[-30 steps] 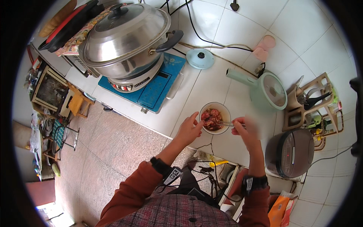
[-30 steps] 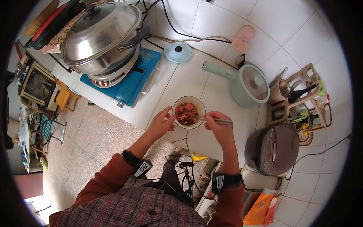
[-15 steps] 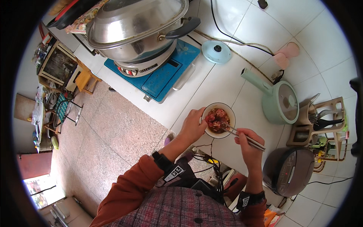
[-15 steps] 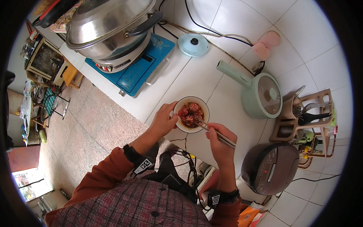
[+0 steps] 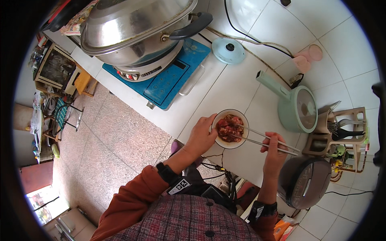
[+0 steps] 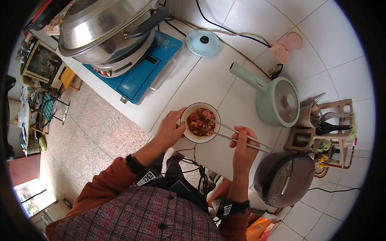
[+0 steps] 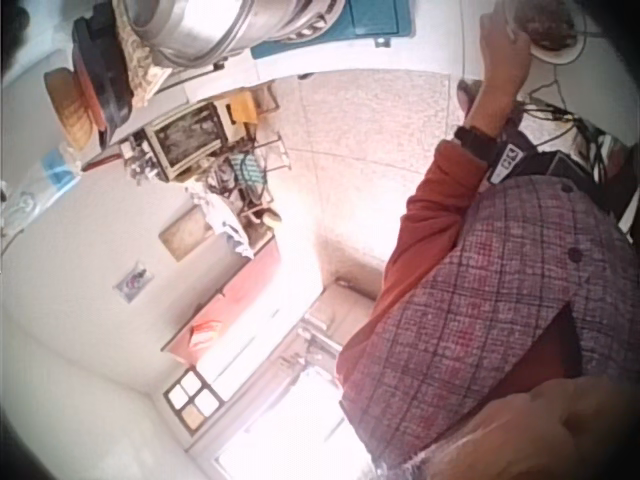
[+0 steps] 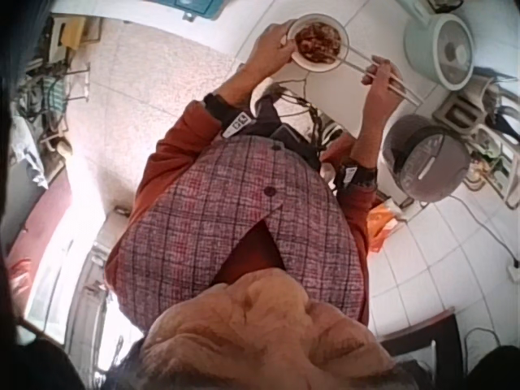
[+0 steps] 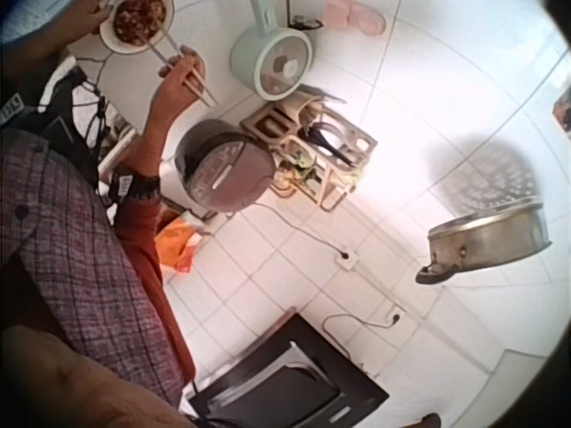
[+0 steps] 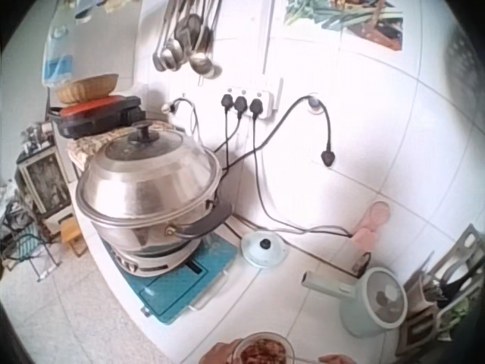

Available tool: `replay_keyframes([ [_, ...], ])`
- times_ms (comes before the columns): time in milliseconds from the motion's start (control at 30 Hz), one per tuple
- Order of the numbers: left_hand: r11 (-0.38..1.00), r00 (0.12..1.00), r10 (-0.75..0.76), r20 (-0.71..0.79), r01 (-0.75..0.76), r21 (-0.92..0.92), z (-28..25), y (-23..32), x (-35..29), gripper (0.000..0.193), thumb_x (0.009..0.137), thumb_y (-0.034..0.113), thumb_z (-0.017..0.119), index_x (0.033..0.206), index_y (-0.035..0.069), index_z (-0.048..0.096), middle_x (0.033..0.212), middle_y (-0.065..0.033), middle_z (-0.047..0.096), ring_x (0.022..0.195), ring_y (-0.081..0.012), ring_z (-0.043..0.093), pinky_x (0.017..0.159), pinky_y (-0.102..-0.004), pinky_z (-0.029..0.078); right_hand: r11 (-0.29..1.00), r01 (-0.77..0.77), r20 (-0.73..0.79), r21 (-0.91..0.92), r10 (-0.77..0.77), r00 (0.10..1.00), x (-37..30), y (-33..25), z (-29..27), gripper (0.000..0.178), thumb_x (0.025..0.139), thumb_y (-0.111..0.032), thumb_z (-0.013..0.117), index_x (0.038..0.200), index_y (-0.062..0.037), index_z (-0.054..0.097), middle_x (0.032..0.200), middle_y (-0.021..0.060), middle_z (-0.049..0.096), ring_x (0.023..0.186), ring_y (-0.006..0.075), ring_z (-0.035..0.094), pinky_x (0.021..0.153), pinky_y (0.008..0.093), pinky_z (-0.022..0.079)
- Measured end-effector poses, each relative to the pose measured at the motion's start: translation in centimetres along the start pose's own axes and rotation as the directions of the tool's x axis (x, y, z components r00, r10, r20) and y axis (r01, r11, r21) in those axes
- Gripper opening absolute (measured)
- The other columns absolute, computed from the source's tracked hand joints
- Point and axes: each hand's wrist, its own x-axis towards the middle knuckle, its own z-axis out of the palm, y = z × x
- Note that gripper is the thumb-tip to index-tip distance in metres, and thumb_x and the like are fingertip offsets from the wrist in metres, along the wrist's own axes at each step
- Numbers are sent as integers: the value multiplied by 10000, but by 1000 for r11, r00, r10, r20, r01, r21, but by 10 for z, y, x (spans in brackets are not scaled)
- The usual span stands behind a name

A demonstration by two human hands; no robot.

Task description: The person seasons raw minced meat in a bowl by adding liquid and powdered seasonings from multiple containers and mixing with chopsticks. They open and close several bottles and jars, pour contents into the bowl, and stir the mixture repeatedly.

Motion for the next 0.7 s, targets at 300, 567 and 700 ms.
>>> replay_keyframes([
  [300,968,981,-160,107,177,-177,-6,15,-3,473,920,111,522,1384,42,468,1136,-184,517,759,-263,668,626,-333,571,971,-191,-79,141,204,976,3,49,5,265,999,-230,543,935,14,623,806,84,633,616,125,619,578,277,565],
  [567,980,989,-106,107,122,-156,-4,9,-5,468,942,120,497,1395,13,443,1118,-191,505,716,-254,680,637,-328,577,914,-219,-48,343,250,967,2,31,3,262,998,-243,547,977,1,639,802,89,656,608,122,618,575,266,557],
  [700,974,986,-123,114,142,-178,-5,11,-5,473,941,122,493,1398,12,438,1108,-192,504,717,-254,684,640,-325,578,974,-205,137,101,190,972,3,23,10,263,1003,-248,538,1035,-5,633,848,84,661,597,104,603,557,239,527],
])
